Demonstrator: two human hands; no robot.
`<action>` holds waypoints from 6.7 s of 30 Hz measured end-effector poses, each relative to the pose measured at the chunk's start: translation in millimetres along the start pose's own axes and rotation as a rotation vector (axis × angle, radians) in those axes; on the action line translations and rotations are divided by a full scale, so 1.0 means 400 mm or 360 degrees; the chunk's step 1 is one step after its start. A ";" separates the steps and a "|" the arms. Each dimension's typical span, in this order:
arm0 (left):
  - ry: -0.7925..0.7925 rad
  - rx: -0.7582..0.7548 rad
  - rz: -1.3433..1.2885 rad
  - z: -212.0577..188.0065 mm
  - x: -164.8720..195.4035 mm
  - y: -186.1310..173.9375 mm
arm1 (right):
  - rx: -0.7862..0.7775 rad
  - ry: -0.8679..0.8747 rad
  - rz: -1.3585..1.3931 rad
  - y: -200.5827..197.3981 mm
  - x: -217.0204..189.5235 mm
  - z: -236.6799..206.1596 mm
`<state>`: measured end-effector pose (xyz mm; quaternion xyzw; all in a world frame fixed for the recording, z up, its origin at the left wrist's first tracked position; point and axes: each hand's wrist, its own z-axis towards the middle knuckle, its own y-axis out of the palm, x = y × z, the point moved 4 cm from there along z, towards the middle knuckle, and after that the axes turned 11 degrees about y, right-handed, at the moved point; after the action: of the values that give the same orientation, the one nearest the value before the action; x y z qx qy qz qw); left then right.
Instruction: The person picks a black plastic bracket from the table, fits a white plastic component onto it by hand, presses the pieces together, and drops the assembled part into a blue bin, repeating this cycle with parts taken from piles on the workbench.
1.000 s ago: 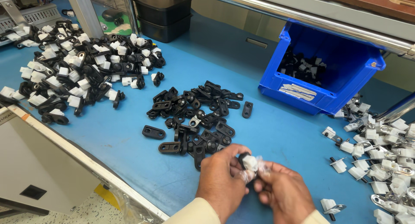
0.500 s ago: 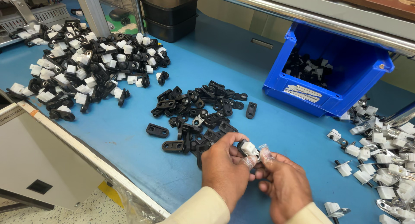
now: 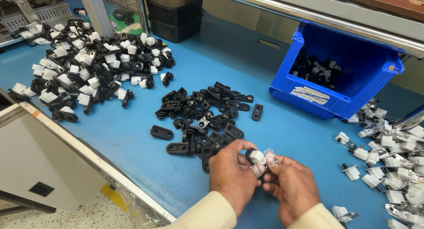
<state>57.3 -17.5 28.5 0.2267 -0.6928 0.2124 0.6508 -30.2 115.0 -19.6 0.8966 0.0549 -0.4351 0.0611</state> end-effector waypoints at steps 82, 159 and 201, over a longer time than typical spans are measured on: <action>-0.0635 -0.0470 -0.0116 0.030 -0.010 0.142 | 0.0061 -0.0165 -0.0198 -0.089 -0.101 0.030; -0.0933 -0.0548 -0.0591 0.052 -0.060 0.130 | 0.0107 -0.0111 -0.0086 -0.138 -0.047 -0.068; 0.0251 -0.0941 0.0551 0.015 0.032 0.139 | 0.0201 0.0077 0.0191 -0.185 -0.042 -0.102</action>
<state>18.9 23.4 41.0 -0.1095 -0.7001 0.1267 0.6941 -20.2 193.6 14.2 0.9106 -0.0250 -0.4115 0.0290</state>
